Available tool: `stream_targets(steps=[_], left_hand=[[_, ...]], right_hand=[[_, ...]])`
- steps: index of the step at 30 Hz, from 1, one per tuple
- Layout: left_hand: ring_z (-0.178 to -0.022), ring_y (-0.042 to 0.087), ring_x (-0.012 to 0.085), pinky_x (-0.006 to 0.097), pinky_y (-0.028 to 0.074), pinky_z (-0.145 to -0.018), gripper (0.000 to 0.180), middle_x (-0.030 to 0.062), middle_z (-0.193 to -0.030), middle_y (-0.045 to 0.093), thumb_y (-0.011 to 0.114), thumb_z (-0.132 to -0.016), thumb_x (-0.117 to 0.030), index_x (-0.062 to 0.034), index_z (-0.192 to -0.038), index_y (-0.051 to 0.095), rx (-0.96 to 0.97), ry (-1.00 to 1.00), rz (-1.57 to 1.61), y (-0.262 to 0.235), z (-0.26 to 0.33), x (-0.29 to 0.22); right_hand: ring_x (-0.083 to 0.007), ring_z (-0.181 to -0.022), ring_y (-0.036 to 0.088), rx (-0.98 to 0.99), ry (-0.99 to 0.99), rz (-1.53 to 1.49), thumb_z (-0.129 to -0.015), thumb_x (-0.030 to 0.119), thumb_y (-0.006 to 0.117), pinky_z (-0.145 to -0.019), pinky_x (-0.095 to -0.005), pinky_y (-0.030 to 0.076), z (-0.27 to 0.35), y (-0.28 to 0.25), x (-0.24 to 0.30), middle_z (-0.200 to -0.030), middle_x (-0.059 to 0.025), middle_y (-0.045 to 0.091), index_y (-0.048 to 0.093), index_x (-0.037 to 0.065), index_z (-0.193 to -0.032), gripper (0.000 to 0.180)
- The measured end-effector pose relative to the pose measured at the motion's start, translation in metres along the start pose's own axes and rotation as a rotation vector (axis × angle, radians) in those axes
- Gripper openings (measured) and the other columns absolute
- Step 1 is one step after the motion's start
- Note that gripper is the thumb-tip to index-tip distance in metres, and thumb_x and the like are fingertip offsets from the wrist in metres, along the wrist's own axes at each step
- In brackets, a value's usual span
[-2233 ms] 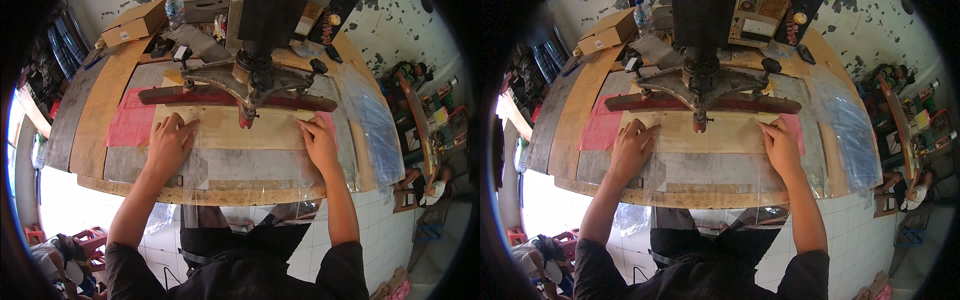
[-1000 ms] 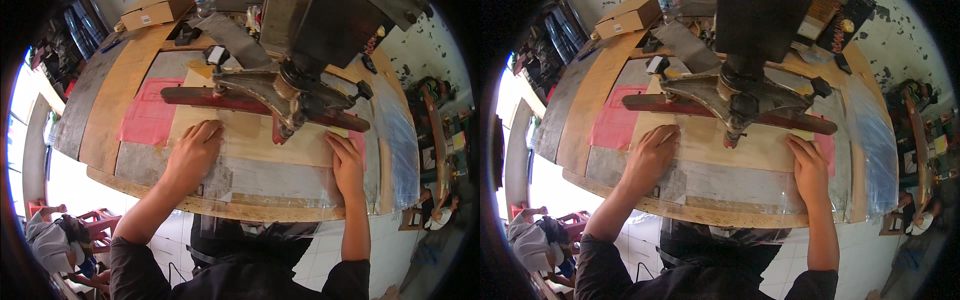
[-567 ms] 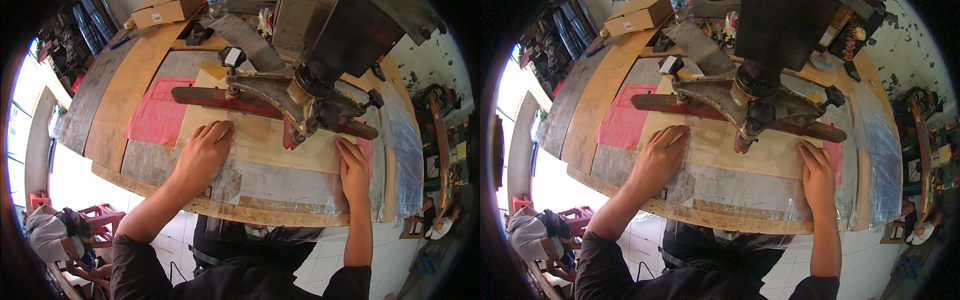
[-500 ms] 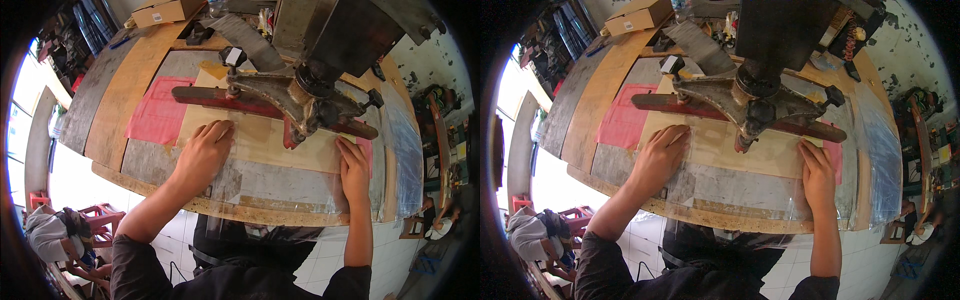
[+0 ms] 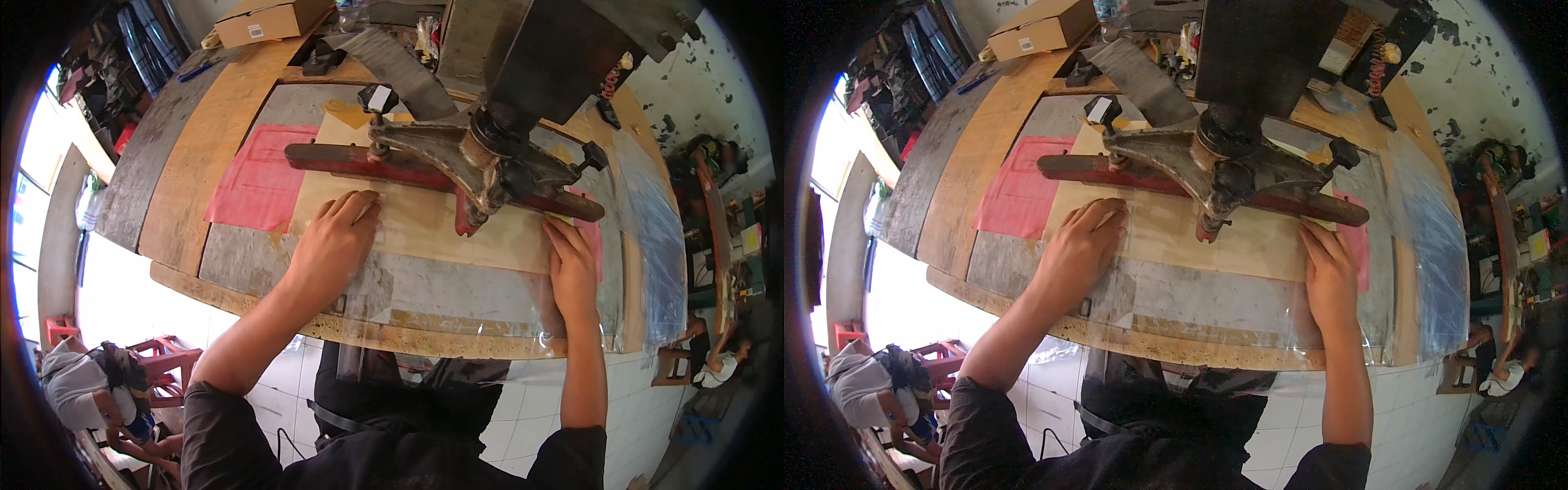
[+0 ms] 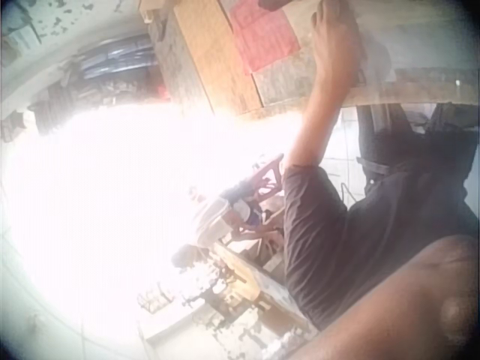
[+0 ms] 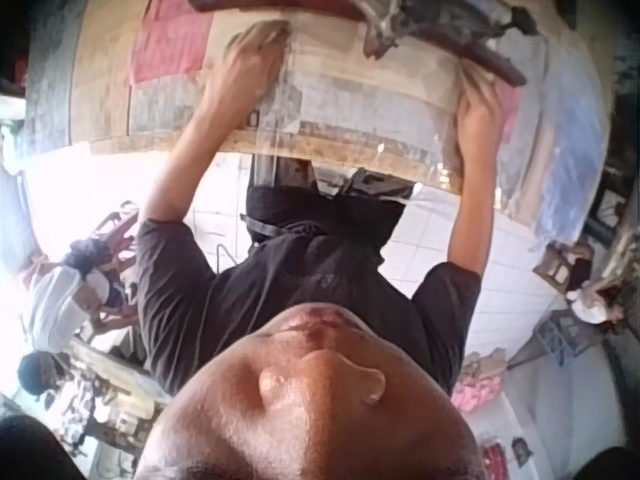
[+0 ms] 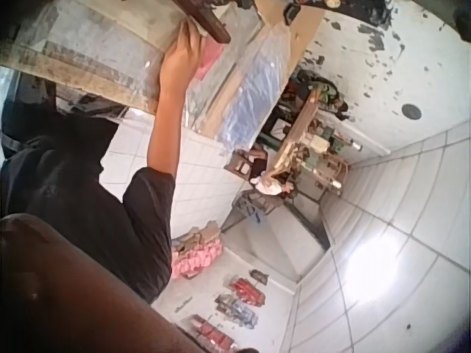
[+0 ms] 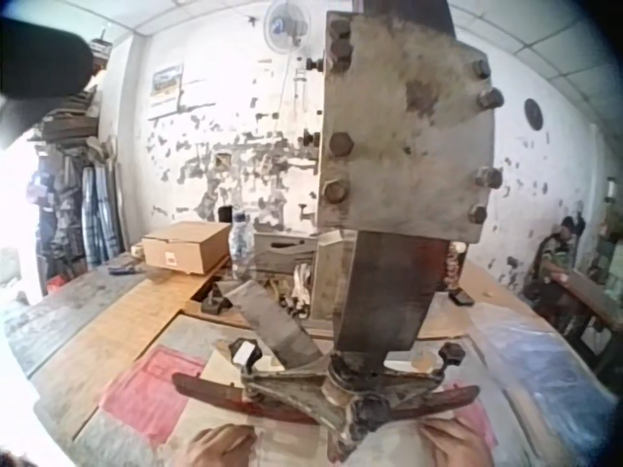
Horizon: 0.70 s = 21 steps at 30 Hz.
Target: The person unfolds, aligns, and flattens transparent plastic sheets on the work table beneath the press machine by hand.
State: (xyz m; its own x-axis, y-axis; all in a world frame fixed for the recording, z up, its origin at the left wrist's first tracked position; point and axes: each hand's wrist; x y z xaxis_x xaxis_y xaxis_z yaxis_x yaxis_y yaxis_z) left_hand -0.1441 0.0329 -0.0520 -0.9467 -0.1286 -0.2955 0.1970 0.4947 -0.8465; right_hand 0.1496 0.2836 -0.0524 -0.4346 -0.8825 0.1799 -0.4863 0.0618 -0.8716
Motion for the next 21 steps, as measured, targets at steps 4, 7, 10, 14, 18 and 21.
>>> stream_targets(steps=[4, 7, 10, 14, 18, 21], left_hand=[[-0.122, 0.064, 0.0358, 0.045, 0.053, -0.106, 0.030, 0.0139, -0.133, 0.067, 0.067, -0.094, -0.004, 0.0035, -0.123, 0.072, -0.002, 0.043, -0.050, 0.0040, -0.0011, -0.0011], [-0.122, 0.064, 0.0356, 0.045, 0.053, -0.105, 0.031, 0.0135, -0.133, 0.067, 0.067, -0.093, -0.003, 0.0039, -0.123, 0.072, -0.003, 0.001, -0.001, 0.0017, 0.0006, 0.0009], [-0.120, 0.065, 0.0354, 0.046, 0.053, -0.105, 0.032, 0.0135, -0.133, 0.067, 0.067, -0.092, 0.000, 0.0038, -0.124, 0.072, -0.005, -0.003, -0.001, 0.0022, -0.0001, 0.0020], [-0.121, 0.065, 0.0358, 0.046, 0.053, -0.105, 0.033, 0.0142, -0.133, 0.067, 0.068, -0.092, 0.000, 0.0038, -0.124, 0.072, -0.004, -0.002, -0.003, 0.0040, 0.0006, 0.0033], [-0.122, 0.065, 0.0364, 0.046, 0.053, -0.106, 0.032, 0.0151, -0.134, 0.067, 0.067, -0.093, -0.001, 0.0042, -0.125, 0.071, 0.013, -0.002, -0.005, 0.0044, -0.0002, 0.0020], [-0.123, 0.065, 0.0366, 0.046, 0.053, -0.106, 0.032, 0.0156, -0.134, 0.067, 0.067, -0.094, -0.001, 0.0046, -0.125, 0.071, 0.014, -0.010, -0.003, 0.0027, -0.0013, -0.0003]], right_hand=[[-0.0328, -0.118, 0.066, 0.014, 0.027, -0.001, -0.086, -0.010, 0.064, -0.101, -0.0417, 0.056, 0.0020, -0.0014, -0.0011, -0.133, -0.0109, 0.072, 0.074, 0.000, -0.126, 0.042], [-0.0319, -0.119, 0.066, 0.003, 0.009, 0.000, -0.087, -0.009, 0.065, -0.102, -0.0416, 0.056, -0.0008, 0.0003, 0.0002, -0.132, -0.0096, 0.072, 0.075, 0.001, -0.125, 0.041], [-0.0306, -0.119, 0.066, 0.001, 0.013, -0.009, -0.087, -0.007, 0.067, -0.103, -0.0416, 0.056, -0.0016, -0.0006, 0.0026, -0.133, -0.0083, 0.072, 0.076, 0.003, -0.125, 0.040], [-0.0306, -0.120, 0.065, 0.015, 0.018, -0.017, -0.088, -0.006, 0.067, -0.103, -0.0415, 0.055, -0.0007, 0.0014, -0.0004, -0.134, -0.0082, 0.072, 0.075, 0.003, -0.126, 0.040], [-0.0310, -0.120, 0.065, 0.030, 0.024, -0.021, -0.089, -0.006, 0.066, -0.104, -0.0419, 0.055, 0.0022, 0.0010, -0.0031, -0.134, -0.0085, 0.071, 0.074, 0.003, -0.128, 0.040], [-0.0319, -0.120, 0.065, 0.021, 0.015, -0.018, -0.091, -0.005, 0.065, -0.104, -0.0425, 0.055, 0.0017, 0.0013, -0.0042, -0.134, -0.0091, 0.071, 0.074, 0.003, -0.128, 0.039]])
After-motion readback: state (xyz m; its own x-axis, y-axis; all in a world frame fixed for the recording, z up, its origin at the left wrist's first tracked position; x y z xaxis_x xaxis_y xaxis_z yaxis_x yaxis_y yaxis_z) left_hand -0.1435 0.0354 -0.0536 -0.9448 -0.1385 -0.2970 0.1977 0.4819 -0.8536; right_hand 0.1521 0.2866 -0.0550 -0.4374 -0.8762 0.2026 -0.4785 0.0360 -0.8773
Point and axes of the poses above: each hand's wrist, its own z-axis away from the middle knuckle, its own y-axis out of the palm, x = y × z
